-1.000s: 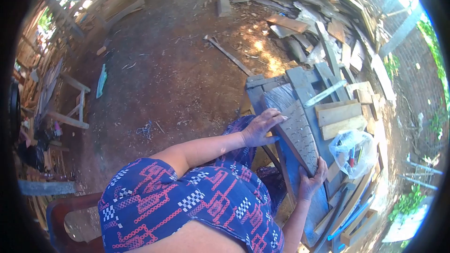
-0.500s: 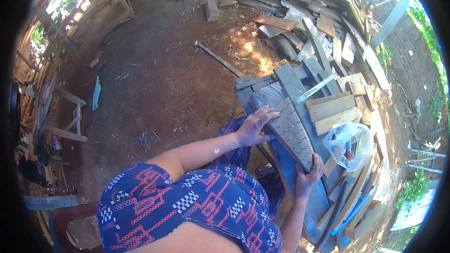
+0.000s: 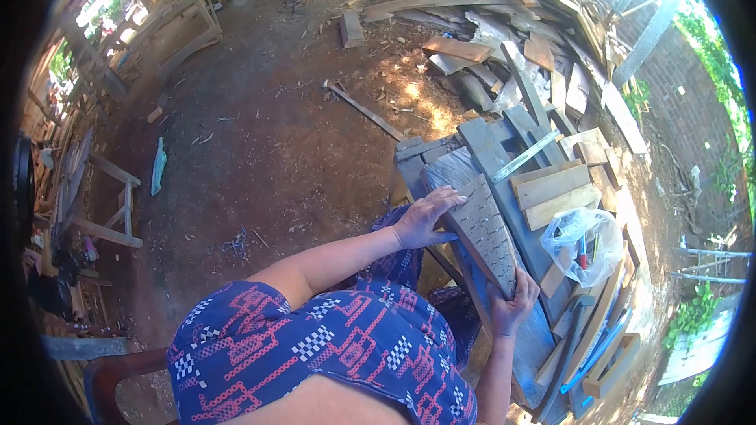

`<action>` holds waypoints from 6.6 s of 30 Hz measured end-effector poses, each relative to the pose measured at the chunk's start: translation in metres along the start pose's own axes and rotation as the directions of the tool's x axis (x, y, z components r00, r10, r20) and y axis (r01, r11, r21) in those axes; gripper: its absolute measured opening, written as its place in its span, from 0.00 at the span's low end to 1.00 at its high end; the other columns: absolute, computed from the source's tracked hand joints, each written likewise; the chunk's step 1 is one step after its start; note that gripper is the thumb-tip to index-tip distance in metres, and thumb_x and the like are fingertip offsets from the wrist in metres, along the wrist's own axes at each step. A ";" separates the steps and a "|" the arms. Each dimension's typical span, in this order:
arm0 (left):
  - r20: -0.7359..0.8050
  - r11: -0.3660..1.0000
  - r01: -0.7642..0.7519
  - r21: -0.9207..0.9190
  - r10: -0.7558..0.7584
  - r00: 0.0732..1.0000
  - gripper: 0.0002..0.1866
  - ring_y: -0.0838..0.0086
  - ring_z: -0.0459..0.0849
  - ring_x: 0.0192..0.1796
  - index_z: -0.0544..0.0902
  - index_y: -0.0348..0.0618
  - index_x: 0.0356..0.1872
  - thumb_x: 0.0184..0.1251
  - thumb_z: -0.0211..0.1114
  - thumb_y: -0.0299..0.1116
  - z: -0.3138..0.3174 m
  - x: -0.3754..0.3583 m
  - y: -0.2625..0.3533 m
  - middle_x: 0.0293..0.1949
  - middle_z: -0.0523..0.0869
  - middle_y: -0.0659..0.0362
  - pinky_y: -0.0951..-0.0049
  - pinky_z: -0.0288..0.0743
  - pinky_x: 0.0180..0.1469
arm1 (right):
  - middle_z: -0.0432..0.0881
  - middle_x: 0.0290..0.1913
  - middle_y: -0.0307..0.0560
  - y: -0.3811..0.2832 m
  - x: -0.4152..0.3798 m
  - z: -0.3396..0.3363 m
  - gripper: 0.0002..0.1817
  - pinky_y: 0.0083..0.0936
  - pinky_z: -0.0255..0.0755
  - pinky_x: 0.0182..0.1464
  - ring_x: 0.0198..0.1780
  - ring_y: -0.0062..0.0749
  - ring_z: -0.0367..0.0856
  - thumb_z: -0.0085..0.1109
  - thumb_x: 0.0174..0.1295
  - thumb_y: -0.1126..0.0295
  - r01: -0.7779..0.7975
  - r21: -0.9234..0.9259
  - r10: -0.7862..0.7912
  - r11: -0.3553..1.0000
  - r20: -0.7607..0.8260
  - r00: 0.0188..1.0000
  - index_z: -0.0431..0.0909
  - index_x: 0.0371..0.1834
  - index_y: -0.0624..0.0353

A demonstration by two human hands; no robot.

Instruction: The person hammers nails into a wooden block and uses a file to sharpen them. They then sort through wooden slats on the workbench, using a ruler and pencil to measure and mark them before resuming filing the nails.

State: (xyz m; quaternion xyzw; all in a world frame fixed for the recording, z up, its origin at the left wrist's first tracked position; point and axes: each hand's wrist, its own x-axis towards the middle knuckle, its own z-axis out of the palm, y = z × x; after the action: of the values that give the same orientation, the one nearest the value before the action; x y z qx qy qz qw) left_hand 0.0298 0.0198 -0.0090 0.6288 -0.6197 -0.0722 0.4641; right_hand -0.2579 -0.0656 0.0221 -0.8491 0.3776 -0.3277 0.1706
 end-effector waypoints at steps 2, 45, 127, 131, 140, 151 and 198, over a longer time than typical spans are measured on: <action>0.008 1.000 0.003 -0.011 -0.002 1.000 0.44 0.49 0.64 0.73 0.67 0.51 0.67 0.46 0.80 0.38 -0.001 -0.001 0.000 0.66 0.72 0.51 0.52 0.62 0.72 | 0.80 0.52 0.50 0.000 0.000 0.001 0.35 0.39 0.68 0.62 0.57 0.46 0.75 0.77 0.36 0.71 -0.008 -0.002 0.008 1.000 -0.010 1.000 0.79 0.55 0.58; -0.112 0.974 0.127 -0.188 -0.150 0.982 0.29 0.65 0.87 0.40 0.75 0.43 0.47 0.49 0.81 0.44 -0.011 0.049 0.030 0.39 0.85 0.53 0.65 0.80 0.43 | 0.82 0.37 0.49 -0.087 0.151 -0.060 0.21 0.32 0.74 0.44 0.41 0.36 0.81 0.71 0.49 0.60 -0.050 0.381 0.157 0.923 -0.255 0.954 0.80 0.43 0.62; -0.107 0.898 -0.032 -0.440 -0.017 0.994 0.35 0.67 0.80 0.56 0.72 0.38 0.55 0.41 0.76 0.21 0.003 0.009 0.005 0.52 0.80 0.53 0.69 0.73 0.60 | 0.77 0.37 0.50 -0.115 0.089 -0.071 0.27 0.37 0.71 0.44 0.39 0.47 0.77 0.79 0.42 0.56 0.135 -0.012 -0.134 0.991 -0.237 0.962 0.76 0.38 0.60; -0.120 0.904 -0.036 -0.427 -0.017 0.993 0.32 0.64 0.80 0.57 0.73 0.38 0.54 0.41 0.75 0.20 0.007 0.008 0.005 0.51 0.80 0.52 0.67 0.71 0.63 | 0.77 0.36 0.48 -0.115 0.076 -0.074 0.28 0.36 0.71 0.43 0.40 0.44 0.77 0.80 0.41 0.55 0.138 -0.024 -0.140 0.990 -0.267 0.954 0.77 0.39 0.59; -0.103 0.920 -0.087 -0.383 0.051 0.993 0.30 0.64 0.80 0.56 0.73 0.39 0.52 0.43 0.75 0.20 0.010 0.010 0.005 0.52 0.79 0.52 0.66 0.71 0.63 | 0.75 0.36 0.45 -0.096 0.039 -0.076 0.27 0.32 0.70 0.43 0.39 0.38 0.76 0.80 0.44 0.56 0.042 0.050 -0.027 0.998 -0.273 0.962 0.75 0.41 0.56; -0.056 0.958 -0.156 -0.240 0.147 0.988 0.33 0.60 0.79 0.58 0.73 0.38 0.52 0.40 0.78 0.21 0.007 0.014 0.028 0.53 0.79 0.51 0.63 0.71 0.64 | 0.75 0.48 0.51 -0.072 0.006 -0.081 0.30 0.38 0.71 0.56 0.53 0.49 0.76 0.77 0.49 0.53 -0.100 0.146 0.131 0.984 -0.229 0.965 0.74 0.50 0.58; -0.279 0.260 -0.107 -0.960 -0.834 0.476 0.29 0.52 0.85 0.50 0.70 0.41 0.62 0.60 0.65 0.37 -0.269 -0.084 -0.008 0.53 0.82 0.48 0.46 0.86 0.34 | 0.73 0.62 0.45 -0.043 0.041 -0.050 0.28 0.25 0.76 0.47 0.43 0.25 0.79 0.67 0.53 0.81 0.010 0.441 -0.076 0.898 0.133 0.988 0.76 0.60 0.61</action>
State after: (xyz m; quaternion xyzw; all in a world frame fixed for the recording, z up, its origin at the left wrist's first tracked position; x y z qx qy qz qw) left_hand 0.1963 0.2217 0.0951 0.3667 -0.0005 -0.2395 0.8990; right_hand -0.2489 -0.0708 0.0992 -0.8187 0.2617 -0.3445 0.3774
